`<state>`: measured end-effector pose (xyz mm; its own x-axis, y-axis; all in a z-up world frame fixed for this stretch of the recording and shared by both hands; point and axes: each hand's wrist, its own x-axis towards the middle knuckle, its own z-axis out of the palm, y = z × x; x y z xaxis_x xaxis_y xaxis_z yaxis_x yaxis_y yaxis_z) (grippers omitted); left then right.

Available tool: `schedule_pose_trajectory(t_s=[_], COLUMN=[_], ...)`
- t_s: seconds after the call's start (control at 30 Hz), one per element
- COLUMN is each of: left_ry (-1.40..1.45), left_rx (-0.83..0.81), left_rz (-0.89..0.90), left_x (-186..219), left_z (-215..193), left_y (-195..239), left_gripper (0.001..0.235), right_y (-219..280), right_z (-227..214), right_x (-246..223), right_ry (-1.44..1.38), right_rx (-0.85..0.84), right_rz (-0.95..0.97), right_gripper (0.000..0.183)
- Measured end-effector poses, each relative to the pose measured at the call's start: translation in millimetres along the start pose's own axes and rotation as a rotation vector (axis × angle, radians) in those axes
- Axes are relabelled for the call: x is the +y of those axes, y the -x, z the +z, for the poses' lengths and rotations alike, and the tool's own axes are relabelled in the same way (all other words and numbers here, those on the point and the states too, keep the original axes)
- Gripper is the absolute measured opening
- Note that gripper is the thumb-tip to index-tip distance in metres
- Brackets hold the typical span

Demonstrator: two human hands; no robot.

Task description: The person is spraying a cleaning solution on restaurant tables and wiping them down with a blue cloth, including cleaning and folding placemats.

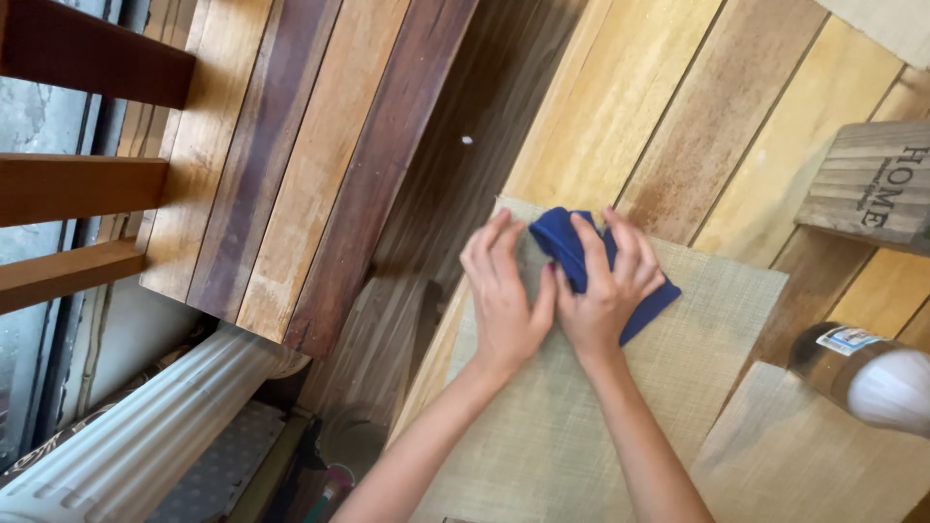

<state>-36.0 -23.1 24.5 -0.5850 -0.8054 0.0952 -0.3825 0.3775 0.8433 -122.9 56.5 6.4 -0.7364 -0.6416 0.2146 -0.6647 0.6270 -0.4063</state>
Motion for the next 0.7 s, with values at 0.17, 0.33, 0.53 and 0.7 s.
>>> schedule_pose_trajectory(t_s=[0.17, 0.33, 0.53, 0.7], left_ry=[0.167, 0.267, 0.300, 0.314], left_rx=[-0.018, 0.103, 0.054, 0.088], left_rz=[-0.048, 0.016, 0.028, 0.053], left_x=[-25.4, -30.1, -25.6, -27.6], left_z=[10.3, 8.9, 2.0, 3.1], left_y=[31.3, 33.4, 32.8, 35.0], left_gripper=[0.053, 0.057, 0.065, 0.074], right_y=[-2.3, 40.6, 45.2, -4.0], right_z=[-1.9, -14.4, -27.7, 29.5], right_x=[-3.6, -1.2, 24.3, 6.1], right_ry=[0.003, -0.171, -0.116, -0.022], right_rx=[-0.098, -0.243, -0.362, -0.109], right_rz=[-0.087, -0.214, -0.275, -0.118], right_gripper=[0.059, 0.062, 0.079, 0.078])
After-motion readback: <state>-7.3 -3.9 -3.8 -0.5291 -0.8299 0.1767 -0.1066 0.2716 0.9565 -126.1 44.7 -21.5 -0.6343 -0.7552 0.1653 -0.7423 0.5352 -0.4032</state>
